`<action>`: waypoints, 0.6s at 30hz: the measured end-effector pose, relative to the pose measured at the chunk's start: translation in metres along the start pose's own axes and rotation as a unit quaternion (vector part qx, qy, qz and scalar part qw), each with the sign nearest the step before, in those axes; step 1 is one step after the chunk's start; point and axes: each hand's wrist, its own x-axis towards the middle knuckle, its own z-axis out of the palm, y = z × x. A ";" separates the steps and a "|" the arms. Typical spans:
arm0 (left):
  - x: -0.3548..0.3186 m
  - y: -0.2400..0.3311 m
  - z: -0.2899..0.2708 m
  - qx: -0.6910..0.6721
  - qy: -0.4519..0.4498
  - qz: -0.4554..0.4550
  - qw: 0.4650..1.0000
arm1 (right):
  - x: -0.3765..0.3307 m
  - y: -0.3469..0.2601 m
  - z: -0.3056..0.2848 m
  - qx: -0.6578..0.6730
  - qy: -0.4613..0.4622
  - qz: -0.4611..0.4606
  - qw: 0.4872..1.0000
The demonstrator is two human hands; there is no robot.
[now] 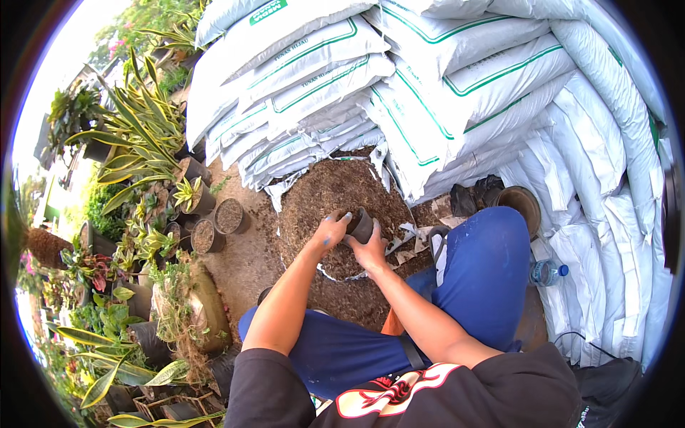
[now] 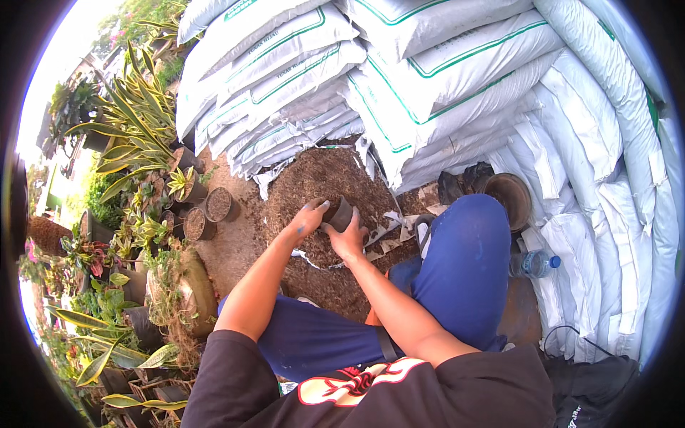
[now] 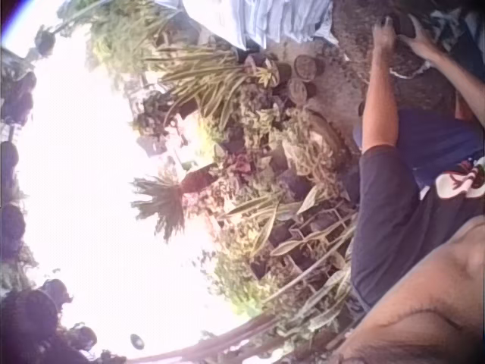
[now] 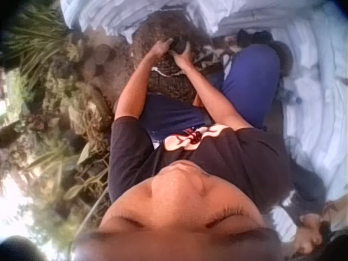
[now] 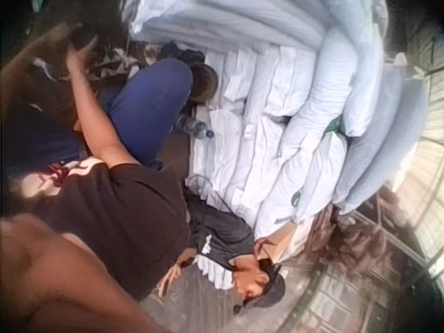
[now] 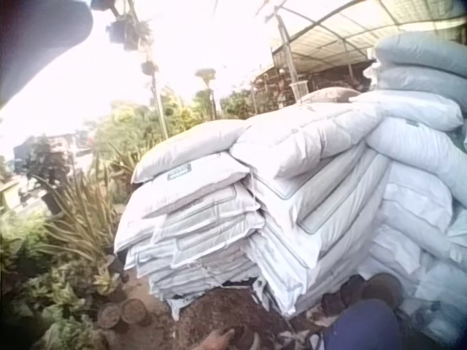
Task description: The person scoops soil into a small plastic pot, removes a small plant from its container, and replants it into the pot using their hands.
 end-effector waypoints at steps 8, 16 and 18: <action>0.005 0.021 -0.007 0.024 -0.034 0.064 0.997 | 0.026 0.019 -0.007 0.135 -0.007 -0.026 0.990; 0.025 -0.020 -0.042 0.117 0.155 0.086 0.977 | 0.003 -0.024 -0.028 0.150 -0.044 -0.017 0.987; 0.026 0.000 -0.026 0.127 0.147 0.041 0.980 | 0.029 -0.009 -0.041 0.051 0.093 -0.114 0.988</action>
